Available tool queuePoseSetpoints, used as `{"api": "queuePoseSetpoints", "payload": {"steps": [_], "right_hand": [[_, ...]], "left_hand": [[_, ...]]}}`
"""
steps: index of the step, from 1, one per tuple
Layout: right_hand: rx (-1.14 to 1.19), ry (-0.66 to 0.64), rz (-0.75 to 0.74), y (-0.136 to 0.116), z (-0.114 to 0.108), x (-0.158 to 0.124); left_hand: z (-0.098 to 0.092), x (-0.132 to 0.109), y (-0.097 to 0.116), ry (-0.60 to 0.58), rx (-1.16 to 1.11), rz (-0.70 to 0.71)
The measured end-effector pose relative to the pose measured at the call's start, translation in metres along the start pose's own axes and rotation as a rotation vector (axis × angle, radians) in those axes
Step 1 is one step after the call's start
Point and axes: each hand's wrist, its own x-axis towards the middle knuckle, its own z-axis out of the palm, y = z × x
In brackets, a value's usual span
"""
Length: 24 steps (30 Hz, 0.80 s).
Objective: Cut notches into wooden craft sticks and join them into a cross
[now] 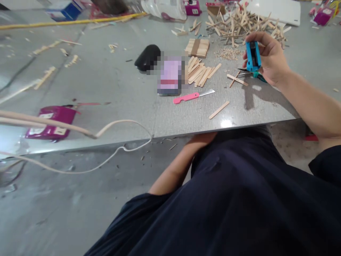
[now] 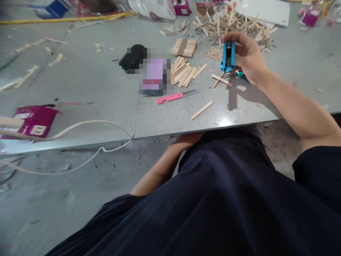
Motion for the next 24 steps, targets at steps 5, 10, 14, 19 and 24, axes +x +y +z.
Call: {"api": "queuePoseSetpoints", "payload": {"steps": [5, 10, 14, 19, 24], "right_hand": [[-0.012, 0.155, 0.053, -0.004, 0.007, 0.000], [0.032, 0.212, 0.081, -0.002, 0.008, 0.000], [0.064, 0.219, 0.077, 0.000, 0.006, 0.001], [0.022, 0.244, 0.088, 0.000, 0.003, 0.004], [0.025, 0.207, 0.040, 0.010, -0.001, 0.007]], "left_hand": [[-0.007, -0.068, 0.021, 0.135, -0.127, 0.493], [-0.025, -0.079, 0.043, 0.306, 0.184, 0.694], [-0.025, -0.069, 0.045, 0.224, 0.276, 0.350], [-0.042, -0.092, 0.005, 0.355, 0.290, 0.143], [-0.083, -0.093, -0.030, 0.512, 0.333, -0.086]]}}
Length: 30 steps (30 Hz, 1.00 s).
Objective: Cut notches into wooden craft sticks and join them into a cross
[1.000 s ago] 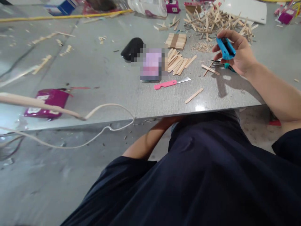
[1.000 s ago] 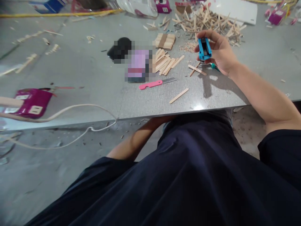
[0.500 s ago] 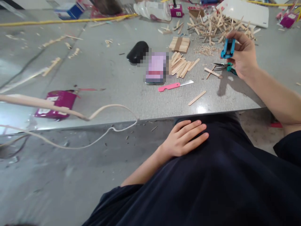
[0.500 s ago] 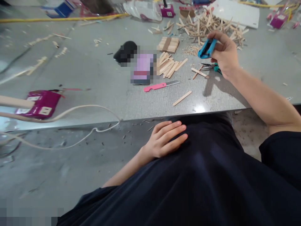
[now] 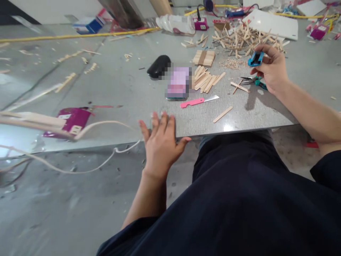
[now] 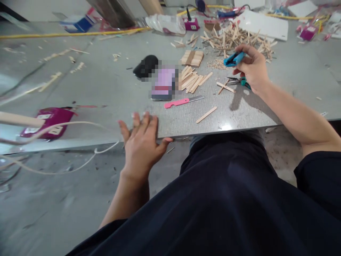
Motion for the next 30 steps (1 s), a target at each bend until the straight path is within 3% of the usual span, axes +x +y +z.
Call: {"api": "queuePoseSetpoints", "payload": {"steps": [3, 5, 6, 8, 13, 17, 20, 24, 27, 30], "right_hand": [[-0.034, 0.000, -0.068, 0.012, -0.001, 0.005], [-0.009, 0.034, -0.138, 0.019, 0.000, 0.009], [0.021, 0.037, -0.160, 0.022, 0.000, 0.011], [0.089, 0.039, -0.180, 0.024, 0.002, 0.011], [0.120, 0.069, -0.178, 0.021, 0.007, 0.007], [0.146, 0.074, -0.206, 0.031, 0.007, 0.012], [0.197, 0.035, -0.250, 0.045, 0.004, 0.025], [0.182, 0.010, -0.306, 0.056, -0.001, 0.037], [0.102, 0.025, -0.311, 0.054, -0.002, 0.032], [0.078, 0.035, -0.314, 0.047, -0.001, 0.025]], "left_hand": [[0.008, 0.016, 0.009, 0.220, -0.122, 0.066], [0.020, 0.024, 0.032, 0.414, -0.190, 0.116], [0.025, 0.027, 0.046, 0.426, -0.202, 0.170], [0.032, 0.033, 0.076, 0.337, -0.200, 0.219], [0.022, 0.063, 0.126, 0.012, -0.059, 0.001], [0.011, 0.088, 0.133, -0.185, -0.081, -0.010], [0.007, 0.092, 0.127, -0.216, -0.151, -0.006], [-0.002, 0.081, 0.126, -0.222, -0.280, 0.021], [-0.005, 0.075, 0.143, -0.289, -0.369, 0.153], [0.003, 0.082, 0.174, -0.414, -0.364, 0.288]]}}
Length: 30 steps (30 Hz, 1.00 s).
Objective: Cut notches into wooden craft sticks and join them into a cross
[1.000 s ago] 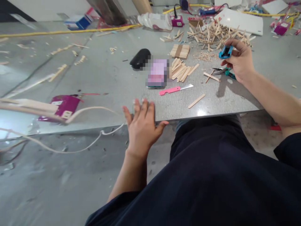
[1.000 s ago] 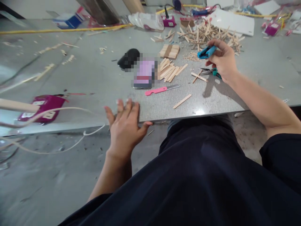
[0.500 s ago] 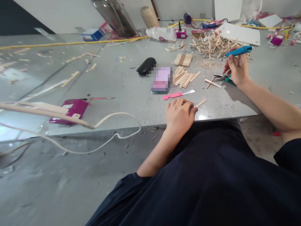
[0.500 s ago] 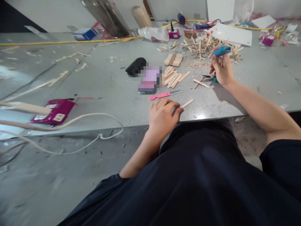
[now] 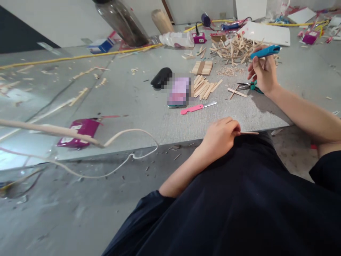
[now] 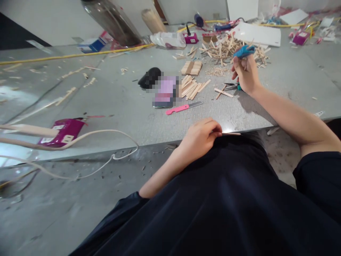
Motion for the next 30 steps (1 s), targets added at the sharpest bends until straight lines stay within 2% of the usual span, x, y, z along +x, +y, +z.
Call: {"api": "queuePoseSetpoints", "payload": {"steps": [3, 6, 9, 13, 15, 17, 20, 24, 25, 28, 30], "right_hand": [[0.038, 0.020, -0.019, -0.005, 0.002, -0.001], [0.081, 0.043, -0.033, -0.006, 0.004, 0.001], [0.074, 0.039, -0.016, -0.009, 0.005, 0.001], [-0.009, 0.061, 0.028, -0.010, 0.007, 0.001], [-0.016, 0.065, 0.032, -0.008, 0.007, 0.002], [-0.016, 0.058, 0.027, -0.005, 0.007, 0.003], [-0.029, 0.024, 0.024, -0.001, 0.004, 0.003], [0.013, 0.024, 0.030, 0.000, 0.003, 0.003], [0.025, 0.016, 0.042, -0.001, 0.004, 0.002], [0.030, -0.075, 0.063, -0.010, 0.009, -0.003], [0.013, -0.165, 0.008, -0.020, 0.013, -0.011]], "left_hand": [[0.009, 0.025, 0.017, -0.070, 0.099, 0.003], [0.008, 0.040, 0.019, -0.088, 0.149, -0.071], [-0.004, 0.043, 0.005, -0.031, 0.219, -0.203], [-0.021, 0.050, -0.025, 0.066, 0.304, -0.404], [-0.024, 0.055, -0.037, 0.145, 0.339, -0.455], [-0.024, 0.057, -0.047, 0.230, 0.324, -0.438], [-0.018, 0.058, -0.062, 0.409, 0.071, -0.383], [-0.011, 0.061, -0.095, 0.615, -0.679, -0.345], [-0.010, 0.063, -0.103, 0.652, -0.801, -0.319], [-0.008, 0.070, -0.119, 0.726, -0.996, -0.265], [-0.007, 0.072, -0.120, 0.738, -1.043, -0.263]]}}
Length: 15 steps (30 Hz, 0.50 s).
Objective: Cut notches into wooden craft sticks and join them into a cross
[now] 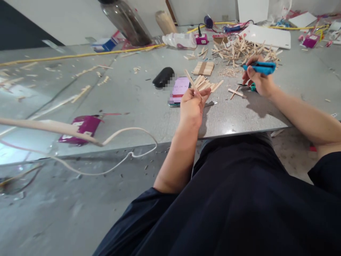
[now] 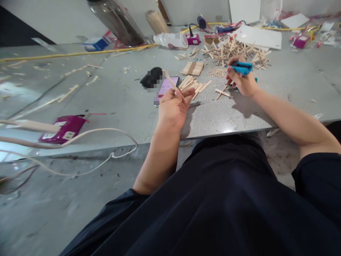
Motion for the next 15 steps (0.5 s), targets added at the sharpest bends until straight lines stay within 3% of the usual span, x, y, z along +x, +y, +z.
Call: {"api": "queuePoseSetpoints", "payload": {"steps": [3, 9, 12, 15], "right_hand": [[-0.055, -0.141, -0.066, -0.018, 0.010, -0.015], [0.142, -0.476, 0.128, -0.046, 0.032, -0.045], [0.193, -0.532, 0.150, -0.046, 0.041, -0.050], [0.195, -0.389, 0.134, -0.037, 0.042, -0.045]], "left_hand": [[0.002, -0.010, 0.006, 0.004, 0.035, 0.025], [-0.024, -0.055, 0.040, 0.013, 0.335, 0.326], [-0.035, -0.075, 0.060, -0.225, 0.721, 0.311], [-0.032, -0.086, 0.071, -0.524, 0.985, 0.222]]}}
